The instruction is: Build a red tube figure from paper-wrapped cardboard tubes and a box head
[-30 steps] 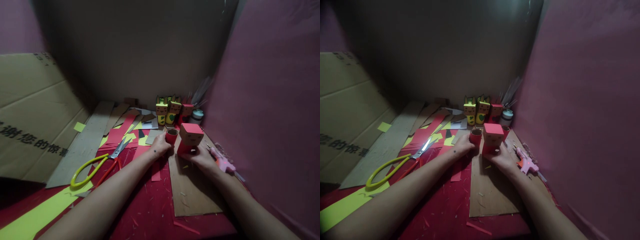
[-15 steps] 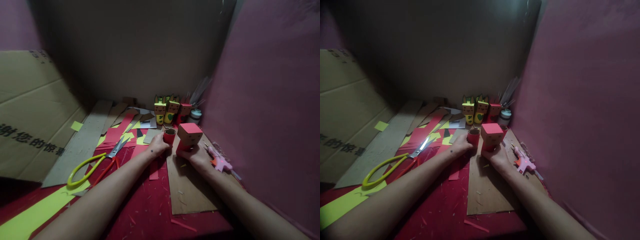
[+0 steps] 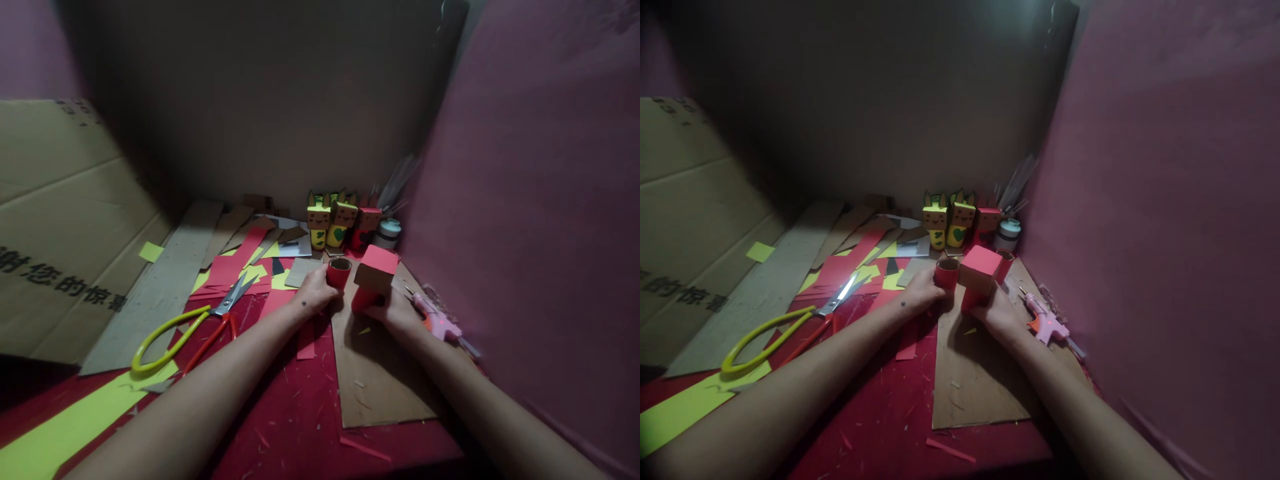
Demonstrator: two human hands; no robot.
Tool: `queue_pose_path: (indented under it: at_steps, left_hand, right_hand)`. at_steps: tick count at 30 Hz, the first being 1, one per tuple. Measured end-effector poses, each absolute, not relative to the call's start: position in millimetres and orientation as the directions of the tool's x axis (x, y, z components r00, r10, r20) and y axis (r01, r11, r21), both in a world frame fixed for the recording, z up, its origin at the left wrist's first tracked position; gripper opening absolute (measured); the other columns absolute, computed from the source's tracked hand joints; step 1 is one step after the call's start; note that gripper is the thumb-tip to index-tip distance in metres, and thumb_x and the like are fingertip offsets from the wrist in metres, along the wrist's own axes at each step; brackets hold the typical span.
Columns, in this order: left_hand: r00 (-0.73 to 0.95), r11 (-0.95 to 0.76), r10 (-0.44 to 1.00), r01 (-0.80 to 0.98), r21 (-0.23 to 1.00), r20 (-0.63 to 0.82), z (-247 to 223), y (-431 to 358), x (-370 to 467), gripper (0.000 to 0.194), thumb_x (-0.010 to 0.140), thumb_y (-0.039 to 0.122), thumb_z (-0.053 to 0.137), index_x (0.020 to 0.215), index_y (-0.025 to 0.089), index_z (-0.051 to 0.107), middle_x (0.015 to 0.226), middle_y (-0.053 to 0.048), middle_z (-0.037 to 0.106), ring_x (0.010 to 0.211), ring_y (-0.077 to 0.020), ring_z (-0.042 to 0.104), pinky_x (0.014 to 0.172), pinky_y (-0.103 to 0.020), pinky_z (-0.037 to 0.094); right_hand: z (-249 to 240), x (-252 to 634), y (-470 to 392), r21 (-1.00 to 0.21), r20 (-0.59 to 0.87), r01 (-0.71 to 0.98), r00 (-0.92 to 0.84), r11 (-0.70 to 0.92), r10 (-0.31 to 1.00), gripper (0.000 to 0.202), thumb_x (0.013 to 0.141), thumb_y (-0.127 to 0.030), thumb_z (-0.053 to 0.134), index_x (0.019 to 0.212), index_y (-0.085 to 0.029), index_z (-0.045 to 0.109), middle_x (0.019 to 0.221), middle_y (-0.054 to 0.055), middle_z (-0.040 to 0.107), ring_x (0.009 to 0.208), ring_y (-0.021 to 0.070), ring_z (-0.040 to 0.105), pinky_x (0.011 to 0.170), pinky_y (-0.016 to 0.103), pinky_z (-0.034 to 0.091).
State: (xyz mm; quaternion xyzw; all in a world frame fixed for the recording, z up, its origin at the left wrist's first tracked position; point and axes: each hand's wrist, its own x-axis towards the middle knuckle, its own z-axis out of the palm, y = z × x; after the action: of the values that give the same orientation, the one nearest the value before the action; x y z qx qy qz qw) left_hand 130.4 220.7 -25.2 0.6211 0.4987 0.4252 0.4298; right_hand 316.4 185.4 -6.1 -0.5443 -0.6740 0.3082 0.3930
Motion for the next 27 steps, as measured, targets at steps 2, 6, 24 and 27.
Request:
queue_pose_path:
  at_steps: [2, 6, 24, 27]
  left_hand:
    - [0.143, -0.128, 0.985, 0.251, 0.960, 0.093, -26, 221, 130, 0.014, 0.087, 0.019, 0.068, 0.099, 0.013, 0.064, 0.089, -0.001, 0.065, 0.069, -0.0119, 0.062, 0.059, -0.026, 0.053]
    - [0.151, -0.120, 0.984, 0.208, 0.971, 0.089, -26, 220, 130, 0.021, 0.082, 0.016, 0.072, 0.101, 0.012, 0.064, 0.085, -0.002, 0.066, 0.065, -0.0119, 0.062, 0.056, -0.025, 0.052]
    - [0.290, -0.188, 0.947, 0.157, 0.969, 0.137, -26, 229, 123, 0.050, 0.053, -0.004, 0.072, 0.098, 0.016, 0.065, 0.081, 0.001, 0.068, 0.077, -0.0176, 0.065, 0.068, -0.026, 0.050]
    - [0.303, -0.183, 0.946, 0.221, 0.958, 0.111, -28, 230, 123, 0.033, 0.065, 0.001, 0.074, 0.092, 0.015, 0.064, 0.079, 0.002, 0.065, 0.071, -0.0144, 0.061, 0.066, -0.027, 0.050]
  right_hand:
    - [-6, 316, 186, -0.838, 0.214, 0.493, -0.099, 0.235, 0.972, 0.042, 0.050, -0.012, 0.057, 0.092, -0.020, 0.059, 0.093, 0.006, 0.069, 0.088, 0.0265, 0.063, 0.074, 0.036, 0.053]
    - [-7, 316, 186, -0.833, 0.217, 0.497, -0.110, 0.243, 0.970, 0.036, 0.053, -0.017, 0.063, 0.088, -0.020, 0.057, 0.089, 0.005, 0.068, 0.084, 0.0260, 0.063, 0.070, 0.035, 0.053]
    - [-23, 324, 191, -0.809, 0.234, 0.535, -0.091, 0.246, 0.968, 0.039, 0.065, -0.036, 0.070, 0.097, -0.017, 0.060, 0.099, 0.011, 0.071, 0.091, 0.0295, 0.064, 0.075, 0.039, 0.053]
    - [-24, 322, 191, -0.803, 0.232, 0.544, -0.091, 0.244, 0.968, 0.039, 0.066, -0.037, 0.070, 0.097, -0.016, 0.060, 0.099, 0.012, 0.070, 0.091, 0.0300, 0.064, 0.077, 0.041, 0.053]
